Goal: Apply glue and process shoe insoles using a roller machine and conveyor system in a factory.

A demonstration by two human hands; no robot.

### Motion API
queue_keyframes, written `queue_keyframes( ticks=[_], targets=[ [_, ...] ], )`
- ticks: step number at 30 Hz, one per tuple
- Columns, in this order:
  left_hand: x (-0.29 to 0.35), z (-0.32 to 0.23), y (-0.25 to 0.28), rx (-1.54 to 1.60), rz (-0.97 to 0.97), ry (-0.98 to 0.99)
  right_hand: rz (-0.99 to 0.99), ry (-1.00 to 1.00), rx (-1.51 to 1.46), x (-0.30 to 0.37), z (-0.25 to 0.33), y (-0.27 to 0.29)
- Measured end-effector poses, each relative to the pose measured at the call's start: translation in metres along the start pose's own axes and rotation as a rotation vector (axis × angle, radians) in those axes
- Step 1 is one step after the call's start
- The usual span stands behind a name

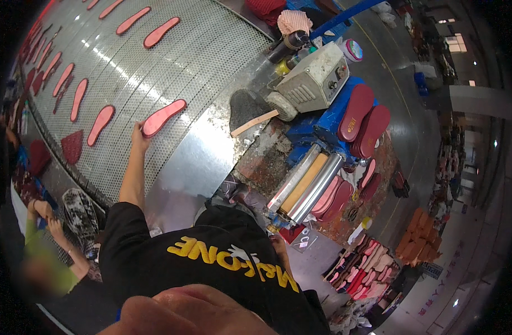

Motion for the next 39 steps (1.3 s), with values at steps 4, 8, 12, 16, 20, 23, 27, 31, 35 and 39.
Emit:
queue_keyframes(
  ticks=[4, 8, 12, 16, 20, 23, 27, 31, 35, 39],
  targets=[
    [-0.045, 0.031, -0.068, 0.147, 0.033, 0.057, -0.034, -0.106, -0.117, 0.03, 0.04, -0.021],
    [-0.066, 0.057, -0.147, 0.173, 0.029, 0.085, -0.192, -0.216, 0.049, 0.05, 0.061, -0.018],
    [-0.104, 0.05, -0.196, 0.31, 0.162, 0.051, -0.225, -0.336, -0.031, 0.057, 0.069, -0.025],
    [-0.134, 0.054, -0.206, -0.065, 0.158, 0.054, -0.223, -0.248, -0.143, 0.059, 0.038, -0.022],
    [-0.18, 0.045, -0.171, -0.451, 0.271, -0.123, -0.004, -0.382, -0.741, 0.064, 0.021, 0.008],
    [-0.199, 0.005, -0.167, -0.424, 0.389, -0.104, -0.304, -0.294, 0.002, 0.065, 0.048, 0.07],
    [-0.169, -0.001, -0.186, -0.642, 0.374, -0.031, -1.018, 0.009, 0.183, 0.092, 0.152, 0.144],
    [-0.081, 0.023, -0.206, -0.791, 0.37, -0.194, -0.999, 0.232, -0.071, 0.091, 0.25, 0.146],
    [0.082, 0.06, -0.192, -0.75, 0.646, 0.028, -1.216, 0.059, 0.092, 0.047, 0.269, 0.143],
    [0.201, 0.09, -0.164, -0.858, 0.798, 0.109, -1.089, 0.067, 0.026, -0.006, 0.266, 0.132]
  ],
)
Point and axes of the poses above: each hand's wrist, its own x-axis away from the middle knuckle, its own y-axis out of the back of the hand, z = x × y, the point moved 4 cm from there along -x, towards the middle knuckle, and after that the axes turned 15 degrees about -y, right-handed, at the moved point
